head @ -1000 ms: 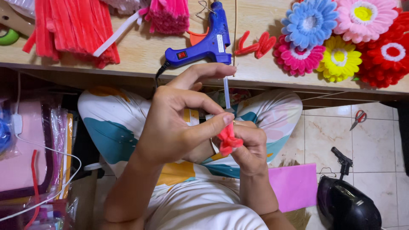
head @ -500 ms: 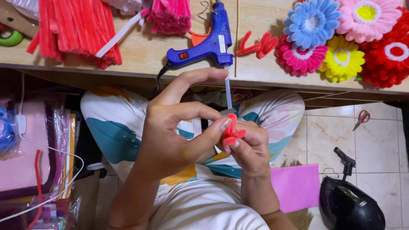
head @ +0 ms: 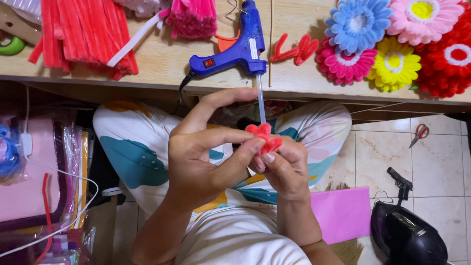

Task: The person rolls a red pipe cleaner into a spiral, applies glue with a glue gun, and attaches the resulting petal to a wooden stick to form a flower.

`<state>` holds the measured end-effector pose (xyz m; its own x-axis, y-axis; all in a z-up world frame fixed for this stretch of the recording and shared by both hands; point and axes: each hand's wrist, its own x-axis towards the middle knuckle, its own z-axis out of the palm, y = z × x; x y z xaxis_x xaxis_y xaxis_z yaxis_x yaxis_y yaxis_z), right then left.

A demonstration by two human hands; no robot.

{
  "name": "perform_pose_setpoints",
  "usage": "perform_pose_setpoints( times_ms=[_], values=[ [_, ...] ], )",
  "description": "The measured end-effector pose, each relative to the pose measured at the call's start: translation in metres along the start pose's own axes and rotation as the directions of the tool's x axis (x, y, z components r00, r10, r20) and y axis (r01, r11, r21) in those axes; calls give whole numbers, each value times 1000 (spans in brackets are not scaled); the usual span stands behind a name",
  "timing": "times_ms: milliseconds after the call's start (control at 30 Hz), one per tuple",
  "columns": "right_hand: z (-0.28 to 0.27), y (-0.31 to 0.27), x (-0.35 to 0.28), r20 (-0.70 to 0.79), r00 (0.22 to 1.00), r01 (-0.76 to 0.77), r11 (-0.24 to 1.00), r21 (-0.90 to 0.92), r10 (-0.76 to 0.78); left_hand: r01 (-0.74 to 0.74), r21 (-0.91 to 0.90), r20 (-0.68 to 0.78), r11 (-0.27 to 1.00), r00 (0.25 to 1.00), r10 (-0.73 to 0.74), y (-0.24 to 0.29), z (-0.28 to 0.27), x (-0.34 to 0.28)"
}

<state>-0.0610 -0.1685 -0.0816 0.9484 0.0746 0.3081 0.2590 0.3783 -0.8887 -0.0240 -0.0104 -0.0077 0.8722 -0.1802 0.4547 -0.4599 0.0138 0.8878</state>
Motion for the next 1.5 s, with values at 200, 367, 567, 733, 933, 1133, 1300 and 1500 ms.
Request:
perform_pose_setpoints(
  times_ms=[200, 367, 567, 733, 933, 1133, 1300, 1500],
  values=[
    [-3, 3, -3, -53, 999, -10, 1000, 21, 11, -11, -10, -7, 1000, 1000, 11, 3, 1, 2],
    [-12, 17, -14, -107, 994, -2, 999, -43, -3, -47, -1, 34, 999, 998, 47, 2, 4, 2],
    [4, 8, -7, -126, 990, -61, 998, -13, 59, 43, -106, -36, 993, 998, -47, -5, 11, 1],
    [11, 2, -4, -127, 989, -75, 997, -2, 74, 74, -168, -69, 983, 994, -87, -8, 12, 2],
    [23, -17, 3, -101, 993, -16, 809, -588, -53, 46, -44, -64, 998, 997, -48, -4, 14, 7],
    [27, -14, 3, -187, 974, -27, 752, -659, -129, -17, -5, -68, 1000, 998, 16, -1, 19, 8],
    [25, -10, 3, -212, 963, -8, 774, -633, -163, -58, 21, -65, 998, 996, 59, -1, 22, 8],
    [9, 8, -3, -309, 951, -52, 993, -102, 18, 23, -31, 12, 999, 1000, -23, -7, 5, 2]
  ],
)
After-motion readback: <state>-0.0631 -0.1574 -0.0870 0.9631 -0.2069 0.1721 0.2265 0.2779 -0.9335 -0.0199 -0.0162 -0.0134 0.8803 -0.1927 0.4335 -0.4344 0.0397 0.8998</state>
